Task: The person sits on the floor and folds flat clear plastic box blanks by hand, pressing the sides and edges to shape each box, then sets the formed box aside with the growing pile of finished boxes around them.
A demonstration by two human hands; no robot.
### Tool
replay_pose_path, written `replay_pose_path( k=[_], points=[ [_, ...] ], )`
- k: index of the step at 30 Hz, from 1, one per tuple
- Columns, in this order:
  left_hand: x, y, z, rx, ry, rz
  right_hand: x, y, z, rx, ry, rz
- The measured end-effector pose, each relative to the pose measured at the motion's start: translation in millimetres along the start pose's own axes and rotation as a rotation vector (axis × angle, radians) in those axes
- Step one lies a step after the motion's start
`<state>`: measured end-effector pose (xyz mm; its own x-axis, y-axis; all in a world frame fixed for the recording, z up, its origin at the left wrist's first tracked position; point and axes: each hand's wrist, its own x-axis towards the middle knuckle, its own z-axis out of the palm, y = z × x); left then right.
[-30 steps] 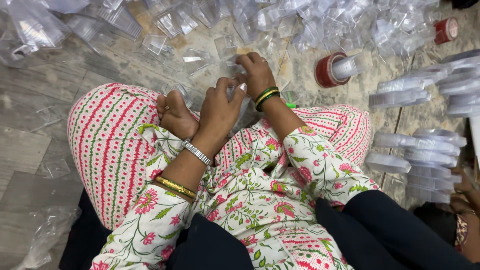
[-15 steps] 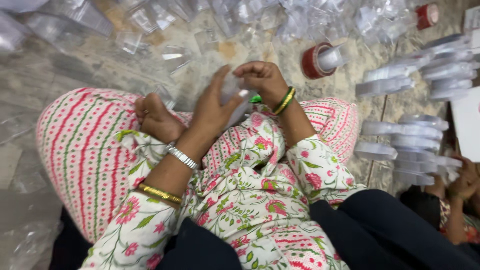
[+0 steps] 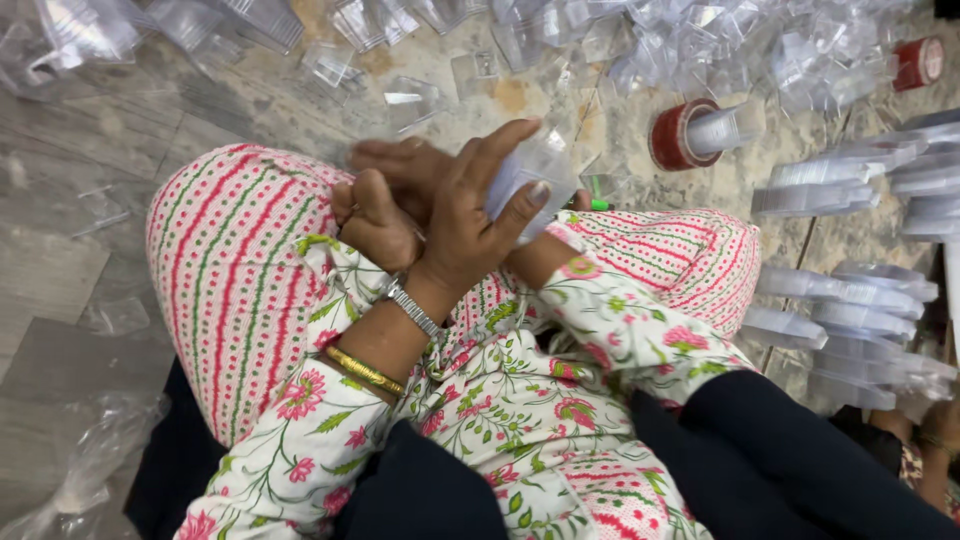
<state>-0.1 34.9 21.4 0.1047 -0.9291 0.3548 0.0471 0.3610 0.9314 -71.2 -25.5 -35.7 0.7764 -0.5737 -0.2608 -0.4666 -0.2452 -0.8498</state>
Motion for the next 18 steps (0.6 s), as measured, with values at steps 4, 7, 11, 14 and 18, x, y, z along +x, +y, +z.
replay_pose_path(
  k=[4,7,11,14,18],
  points=[
    [0,-4,2,0.057,0.110,0.005,0,12,-10,-0.232,0.102,0.052],
    [1,-7,2,-0.212,0.150,-0.170,-16,40,-30,-0.332,0.205,0.132],
    [2,-12,2,-0.420,0.169,-0.350,-52,80,-83,-0.345,0.501,0.226],
    [5,-18,2,-0.358,0.199,-0.289,-78,100,-119,-0.456,0.770,0.303],
    [7,-26,-4,-0.322,0.312,-0.338,-86,111,-133,-0.635,0.637,0.508]
  ],
)
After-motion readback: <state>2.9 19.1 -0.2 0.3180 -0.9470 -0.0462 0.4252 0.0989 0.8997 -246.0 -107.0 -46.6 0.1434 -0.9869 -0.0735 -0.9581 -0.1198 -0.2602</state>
